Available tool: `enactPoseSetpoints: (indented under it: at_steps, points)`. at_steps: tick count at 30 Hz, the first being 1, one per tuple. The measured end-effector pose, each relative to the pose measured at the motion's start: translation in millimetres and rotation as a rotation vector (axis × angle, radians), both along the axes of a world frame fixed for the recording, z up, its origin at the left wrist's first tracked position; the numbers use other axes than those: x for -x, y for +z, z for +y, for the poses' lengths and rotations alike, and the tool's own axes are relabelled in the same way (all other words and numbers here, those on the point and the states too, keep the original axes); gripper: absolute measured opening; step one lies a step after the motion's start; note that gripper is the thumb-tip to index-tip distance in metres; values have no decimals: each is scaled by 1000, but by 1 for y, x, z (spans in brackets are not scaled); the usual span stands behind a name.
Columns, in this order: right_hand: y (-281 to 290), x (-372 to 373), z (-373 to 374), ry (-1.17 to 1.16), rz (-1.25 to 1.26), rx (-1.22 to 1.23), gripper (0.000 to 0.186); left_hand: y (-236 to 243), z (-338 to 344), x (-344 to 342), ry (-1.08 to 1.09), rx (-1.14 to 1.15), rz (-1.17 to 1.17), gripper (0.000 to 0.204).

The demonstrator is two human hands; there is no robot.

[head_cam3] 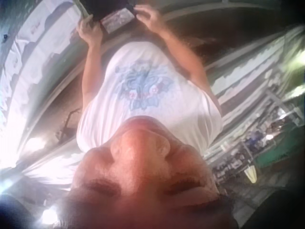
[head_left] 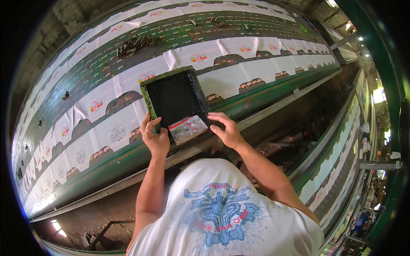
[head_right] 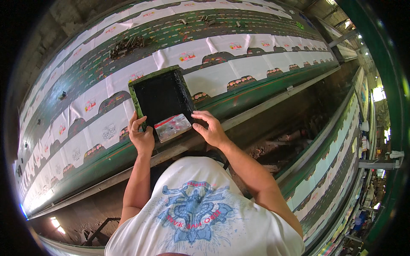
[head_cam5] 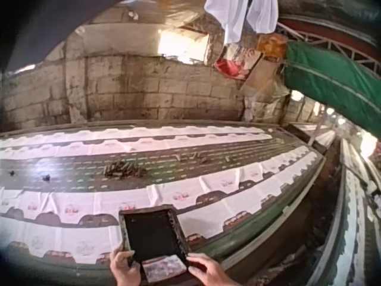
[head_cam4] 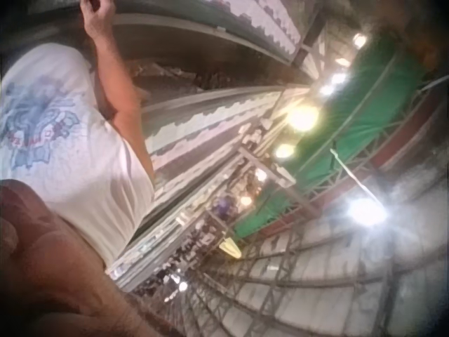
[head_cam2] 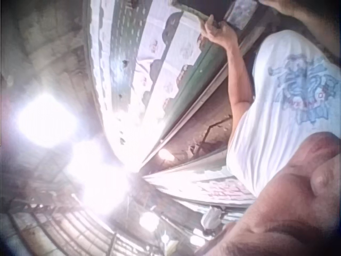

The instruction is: The person repeatedly applies ink to a screen-printing frame and presses it onto a long sheet of patterned fabric laid out on a table. The person moves along the table, repeating the inking and pressing steps on successive sections of the fabric.

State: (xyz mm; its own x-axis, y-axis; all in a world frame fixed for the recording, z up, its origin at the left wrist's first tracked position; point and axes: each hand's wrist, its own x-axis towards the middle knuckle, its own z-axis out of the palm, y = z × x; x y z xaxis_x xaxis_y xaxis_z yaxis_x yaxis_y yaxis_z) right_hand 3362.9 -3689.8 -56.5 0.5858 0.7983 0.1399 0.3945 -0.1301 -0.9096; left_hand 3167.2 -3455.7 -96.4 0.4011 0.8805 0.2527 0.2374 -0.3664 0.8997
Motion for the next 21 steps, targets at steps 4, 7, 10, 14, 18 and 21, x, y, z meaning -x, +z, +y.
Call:
enactPoseSetpoints:
  at_steps: [4,7,10,14,18,21]
  points:
    - [-6,-41,-29,-19,-21,-37,42,-3,-30,-53,-20,-29,-99,44]
    - [-11,-88,-60,-33,-16,-61,40,-8,-59,-104,-27,-55,-76,43]
    - [-10,-137,-89,-15,-33,-63,39,-21,-90,-152,-28,-23,-132,43]
    - [-15,-187,-121,-10,-36,-69,41,-25,-123,-195,-16,8,-116,39]
    - [-13,-213,-140,43,31,-68,43,-31,-132,-208,11,103,-104,35]
    - [-11,-221,-141,106,16,-64,40,-36,-130,-210,18,211,-153,33]
